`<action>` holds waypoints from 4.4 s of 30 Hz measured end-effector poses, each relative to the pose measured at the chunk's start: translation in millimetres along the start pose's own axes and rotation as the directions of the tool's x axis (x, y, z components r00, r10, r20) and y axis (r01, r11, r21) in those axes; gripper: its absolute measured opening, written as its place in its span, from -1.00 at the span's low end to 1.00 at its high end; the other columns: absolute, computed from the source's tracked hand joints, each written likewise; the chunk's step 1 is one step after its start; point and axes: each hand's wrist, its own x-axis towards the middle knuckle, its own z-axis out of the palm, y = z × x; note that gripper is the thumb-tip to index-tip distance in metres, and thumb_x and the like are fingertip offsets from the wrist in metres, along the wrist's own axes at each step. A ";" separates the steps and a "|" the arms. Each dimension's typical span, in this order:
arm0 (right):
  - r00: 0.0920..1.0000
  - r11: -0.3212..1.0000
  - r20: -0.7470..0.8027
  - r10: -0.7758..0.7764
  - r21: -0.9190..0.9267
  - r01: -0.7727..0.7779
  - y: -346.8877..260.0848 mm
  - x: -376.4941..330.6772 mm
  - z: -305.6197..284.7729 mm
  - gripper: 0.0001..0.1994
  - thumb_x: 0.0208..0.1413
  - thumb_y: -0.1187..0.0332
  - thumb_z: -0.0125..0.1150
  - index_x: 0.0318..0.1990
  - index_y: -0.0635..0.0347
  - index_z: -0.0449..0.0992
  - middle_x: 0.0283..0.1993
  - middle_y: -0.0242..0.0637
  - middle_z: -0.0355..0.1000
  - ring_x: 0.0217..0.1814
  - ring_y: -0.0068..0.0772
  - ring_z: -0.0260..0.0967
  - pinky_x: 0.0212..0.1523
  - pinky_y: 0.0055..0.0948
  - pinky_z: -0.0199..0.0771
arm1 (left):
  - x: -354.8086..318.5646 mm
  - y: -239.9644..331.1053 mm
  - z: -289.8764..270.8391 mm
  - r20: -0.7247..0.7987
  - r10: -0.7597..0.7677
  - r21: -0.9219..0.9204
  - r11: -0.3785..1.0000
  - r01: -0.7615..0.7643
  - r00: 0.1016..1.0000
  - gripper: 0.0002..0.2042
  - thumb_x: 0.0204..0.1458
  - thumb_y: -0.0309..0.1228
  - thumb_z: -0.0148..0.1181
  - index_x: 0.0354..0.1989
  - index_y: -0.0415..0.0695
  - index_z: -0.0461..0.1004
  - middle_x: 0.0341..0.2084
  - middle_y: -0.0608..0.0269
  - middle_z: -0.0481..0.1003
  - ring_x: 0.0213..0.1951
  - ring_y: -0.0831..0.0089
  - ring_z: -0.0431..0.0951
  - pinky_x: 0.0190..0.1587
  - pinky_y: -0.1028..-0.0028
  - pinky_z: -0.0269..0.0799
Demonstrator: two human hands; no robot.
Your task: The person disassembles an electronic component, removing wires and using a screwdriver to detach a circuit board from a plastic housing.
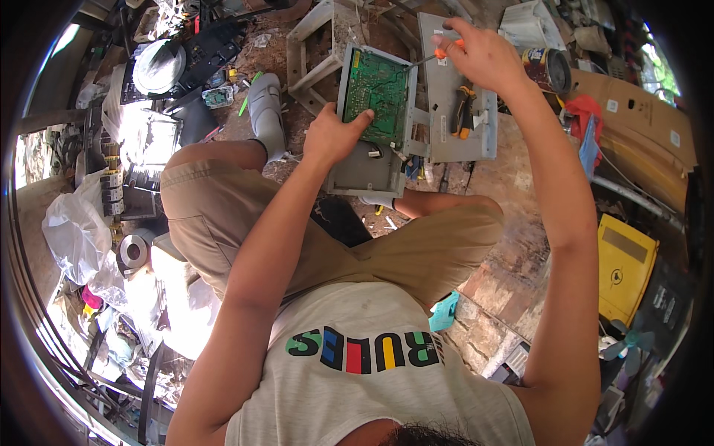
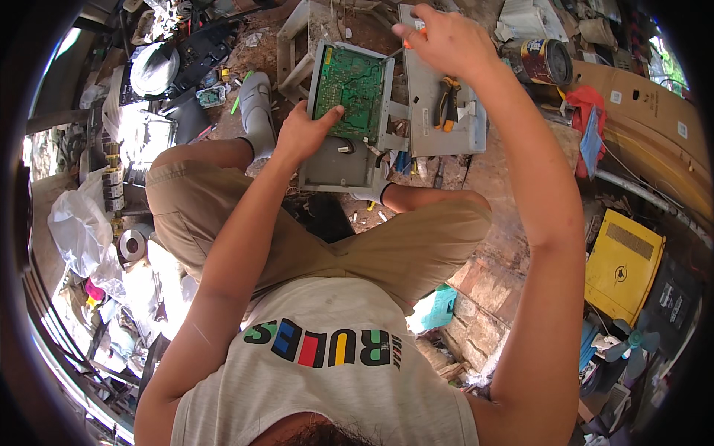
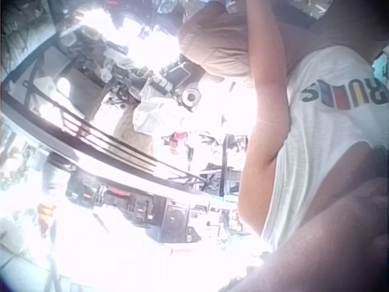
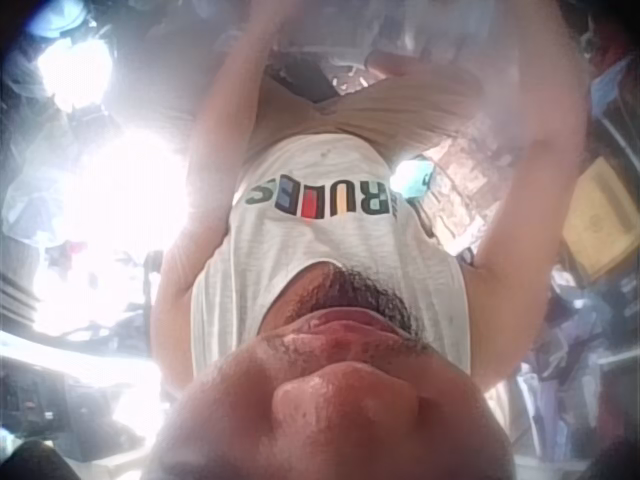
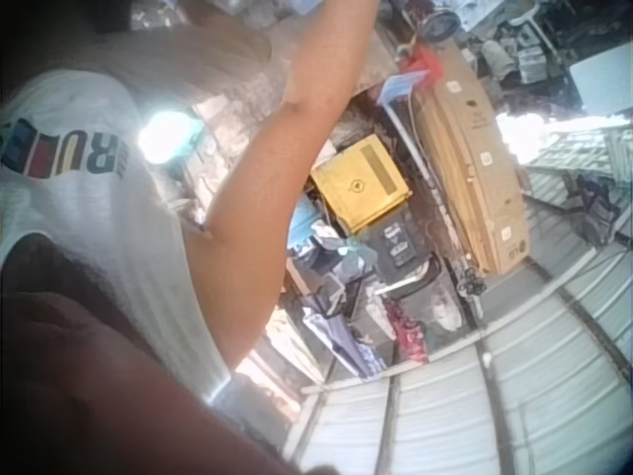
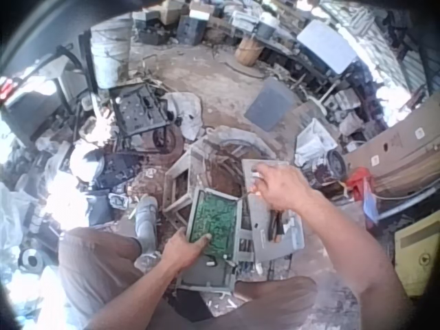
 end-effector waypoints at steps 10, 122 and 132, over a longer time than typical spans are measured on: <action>0.997 0.996 0.035 -0.075 0.049 0.073 8.1 1.7 -1.6 -0.61 0.18 0.19 0.10 0.16 -0.01 0.41 -0.09 -0.02 0.54 -0.11 0.11 0.49 -0.11 -0.04 0.47 | -0.8 1.9 -0.4 -0.005 -0.006 0.014 1.000 0.006 1.000 -0.23 -0.11 0.21 0.24 0.03 -0.30 0.44 -0.11 -0.24 0.55 0.01 -0.08 0.55 0.08 0.15 0.42; 0.595 0.393 -0.234 0.769 0.907 -0.151 -59.5 -183.8 17.0 -0.75 0.18 0.25 0.31 -0.11 0.22 0.62 -0.33 -0.46 0.45 -0.39 -0.74 0.32 -0.40 -0.63 0.32 | -7.4 24.2 -21.2 0.165 0.080 -0.610 0.792 0.038 0.983 -0.37 0.28 0.09 -0.06 0.13 -0.35 0.42 0.02 0.18 0.51 0.05 0.47 0.45 0.18 0.47 0.23; 0.658 0.319 -0.167 0.735 0.940 -0.118 -67.8 -211.5 33.4 -0.70 0.14 0.27 0.32 -0.07 0.31 0.59 -0.34 -0.29 0.47 -0.36 -0.48 0.36 -0.27 -0.49 0.38 | 29.3 -36.9 -6.9 0.721 0.564 -0.669 0.415 0.617 0.403 -0.34 0.13 -0.19 0.19 0.30 -0.31 0.13 -0.25 0.11 0.48 -0.38 0.35 0.42 -0.42 0.43 0.45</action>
